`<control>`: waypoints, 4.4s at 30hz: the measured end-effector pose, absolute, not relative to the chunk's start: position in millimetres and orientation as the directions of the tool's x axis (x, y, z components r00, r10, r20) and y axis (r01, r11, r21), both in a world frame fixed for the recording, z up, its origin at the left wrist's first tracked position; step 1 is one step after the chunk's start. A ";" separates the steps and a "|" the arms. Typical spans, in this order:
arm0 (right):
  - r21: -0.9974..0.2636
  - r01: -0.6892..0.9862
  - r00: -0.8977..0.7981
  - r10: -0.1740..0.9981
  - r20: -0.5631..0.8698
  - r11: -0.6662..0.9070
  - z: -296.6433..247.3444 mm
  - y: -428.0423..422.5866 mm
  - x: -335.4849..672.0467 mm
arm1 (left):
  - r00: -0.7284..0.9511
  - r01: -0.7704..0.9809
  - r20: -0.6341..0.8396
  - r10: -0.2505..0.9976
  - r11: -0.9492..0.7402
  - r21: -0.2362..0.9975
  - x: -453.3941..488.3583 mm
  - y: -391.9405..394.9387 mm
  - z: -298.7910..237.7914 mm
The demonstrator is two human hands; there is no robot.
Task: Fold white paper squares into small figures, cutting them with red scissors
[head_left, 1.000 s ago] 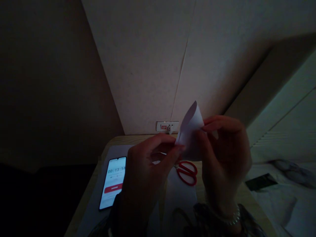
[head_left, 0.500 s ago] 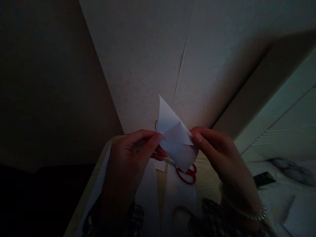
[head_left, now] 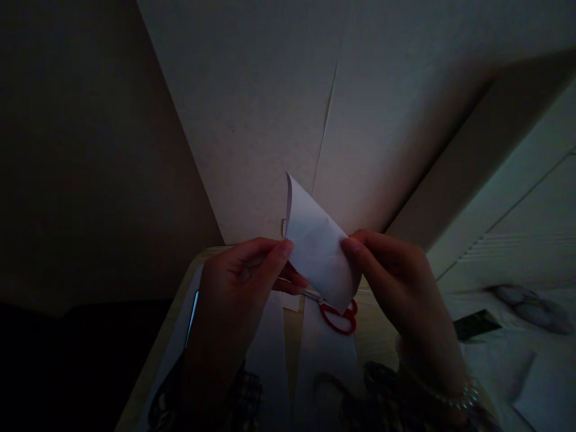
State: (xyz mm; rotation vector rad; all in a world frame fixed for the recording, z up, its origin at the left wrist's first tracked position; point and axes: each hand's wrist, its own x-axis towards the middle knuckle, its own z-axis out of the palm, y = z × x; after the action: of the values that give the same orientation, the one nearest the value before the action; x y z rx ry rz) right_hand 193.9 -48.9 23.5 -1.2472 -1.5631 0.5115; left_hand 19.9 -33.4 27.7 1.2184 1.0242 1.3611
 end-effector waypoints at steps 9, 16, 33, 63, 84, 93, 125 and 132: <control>-0.818 0.449 0.068 0.898 0.434 0.361 23.6 -51.7 193.0 | -0.012 -0.094 0.152 0.988 -0.153 0.984 20.0 -34.2 28.8; -0.833 0.417 0.081 0.898 0.432 0.363 23.9 -50.2 193.0 | 0.036 -0.146 0.128 0.991 -0.122 0.982 18.1 -32.7 25.5; -0.828 0.427 0.101 0.890 0.444 0.364 25.0 -54.7 192.7 | 0.057 -0.162 0.094 0.994 -0.083 0.983 18.4 -34.9 27.6; -0.829 0.433 0.091 0.898 0.431 0.354 26.7 -53.6 193.6 | -0.010 0.112 0.352 0.936 -0.349 0.930 17.8 -32.3 22.0; -0.938 0.178 0.116 0.940 0.320 0.297 23.1 -49.6 197.6 | 0.147 0.297 0.393 0.908 -0.419 0.858 14.3 -35.4 21.2; -0.949 0.177 0.078 0.957 0.279 0.263 26.4 -53.5 189.7 | 0.185 0.337 0.374 0.909 -0.416 0.844 11.8 -36.8 24.9; -0.929 0.193 0.319 0.875 0.364 0.316 22.0 -54.0 183.0 | 0.442 0.446 0.258 0.859 -0.460 0.768 1.6 -35.3 17.9; -0.903 0.257 0.192 0.897 0.397 0.345 24.4 -48.8 190.6 | 0.349 0.418 0.258 0.901 -0.396 0.817 0.7 -33.2 17.8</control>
State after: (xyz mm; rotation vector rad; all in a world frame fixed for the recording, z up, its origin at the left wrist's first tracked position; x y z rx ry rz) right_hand 190.6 -48.8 24.4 -1.1729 -1.3376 0.6373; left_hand 0.7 -33.2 17.8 1.9653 1.1468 0.9531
